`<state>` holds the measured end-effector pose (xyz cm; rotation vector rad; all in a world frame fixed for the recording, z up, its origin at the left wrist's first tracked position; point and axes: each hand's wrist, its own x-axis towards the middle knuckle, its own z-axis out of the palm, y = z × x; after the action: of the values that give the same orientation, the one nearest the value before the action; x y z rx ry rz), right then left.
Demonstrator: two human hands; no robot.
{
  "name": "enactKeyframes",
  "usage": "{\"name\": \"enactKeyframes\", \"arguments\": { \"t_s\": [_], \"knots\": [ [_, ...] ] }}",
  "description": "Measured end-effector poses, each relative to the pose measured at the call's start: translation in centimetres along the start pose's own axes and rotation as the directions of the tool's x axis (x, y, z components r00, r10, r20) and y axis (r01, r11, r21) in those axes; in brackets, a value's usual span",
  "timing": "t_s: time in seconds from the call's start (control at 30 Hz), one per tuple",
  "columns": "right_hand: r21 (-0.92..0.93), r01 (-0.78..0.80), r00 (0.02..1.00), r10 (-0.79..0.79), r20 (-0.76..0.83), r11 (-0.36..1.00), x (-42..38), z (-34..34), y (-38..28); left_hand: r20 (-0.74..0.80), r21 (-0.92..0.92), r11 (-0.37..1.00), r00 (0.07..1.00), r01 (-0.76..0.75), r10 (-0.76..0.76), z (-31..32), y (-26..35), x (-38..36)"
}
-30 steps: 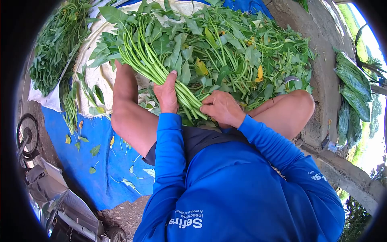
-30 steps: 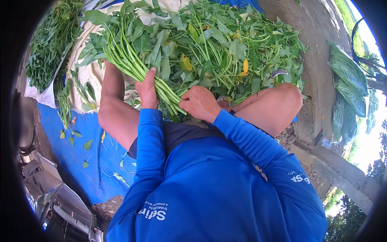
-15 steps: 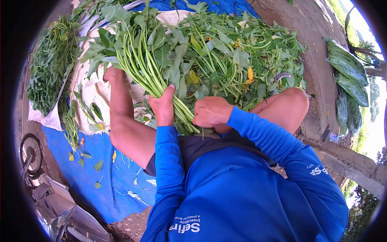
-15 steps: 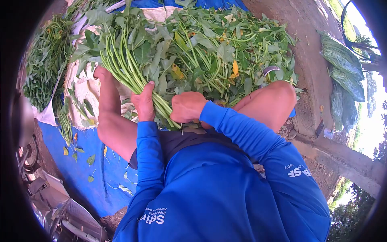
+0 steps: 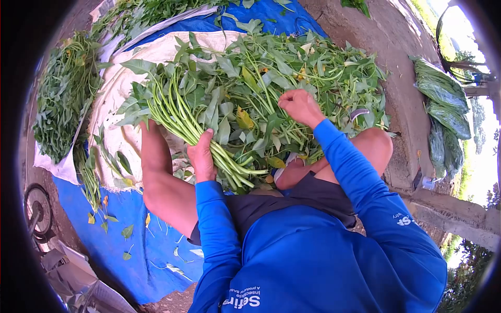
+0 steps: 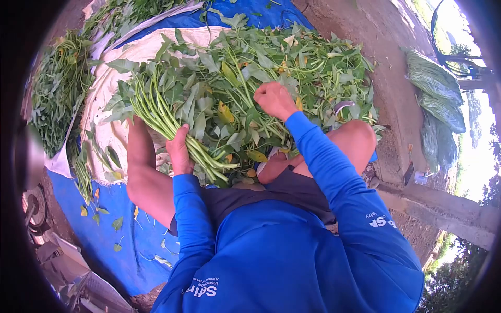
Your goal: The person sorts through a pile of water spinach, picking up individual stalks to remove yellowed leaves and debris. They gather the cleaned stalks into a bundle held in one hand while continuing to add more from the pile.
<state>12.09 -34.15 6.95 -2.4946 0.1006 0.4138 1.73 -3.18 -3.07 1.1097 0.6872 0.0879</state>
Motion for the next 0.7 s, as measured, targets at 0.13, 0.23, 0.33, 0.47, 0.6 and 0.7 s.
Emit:
{"name": "enactKeyframes", "arguments": {
  "t_s": [0.13, 0.23, 0.33, 0.47, 0.6, 0.7],
  "knots": [
    [-0.19, -0.131, 0.99, 0.118, -0.08, 0.973, 5.7, 7.5, 1.3, 0.037, -0.053, 0.994, 0.995, 0.094, -0.092, 2.3, 2.3, -3.2],
    [-0.097, -0.064, 0.988, 0.05, -0.145, 0.993, 6.6, 6.6, 0.8, 0.071, -0.021, 0.996, 0.994, 0.088, -0.087, 1.5, 2.0, -3.5],
    [0.427, -0.021, 0.999, 0.037, -0.028, 0.904, 6.5, 2.8, -0.1, 0.092, -0.013, 0.994, 0.99, 0.104, -0.102, 1.4, 2.0, -3.3],
    [0.556, 0.109, 0.993, -0.111, -0.03, 0.824, 3.7, -3.8, -3.7, 0.09, -0.005, 0.996, 0.992, 0.09, -0.089, 2.4, 2.2, -2.4],
    [0.503, 0.292, 0.952, -0.197, -0.234, 0.813, 1.6, -7.6, -7.1, 0.115, -0.007, 0.996, 0.989, 0.093, -0.092, 2.3, 1.0, -2.2],
    [0.329, 0.415, 0.871, -0.266, -0.412, 0.848, 1.6, -8.5, -9.1, 0.123, 0.005, 1.0, 0.992, 0.009, -0.009, 2.4, 0.5, -2.4]
  ]
}}
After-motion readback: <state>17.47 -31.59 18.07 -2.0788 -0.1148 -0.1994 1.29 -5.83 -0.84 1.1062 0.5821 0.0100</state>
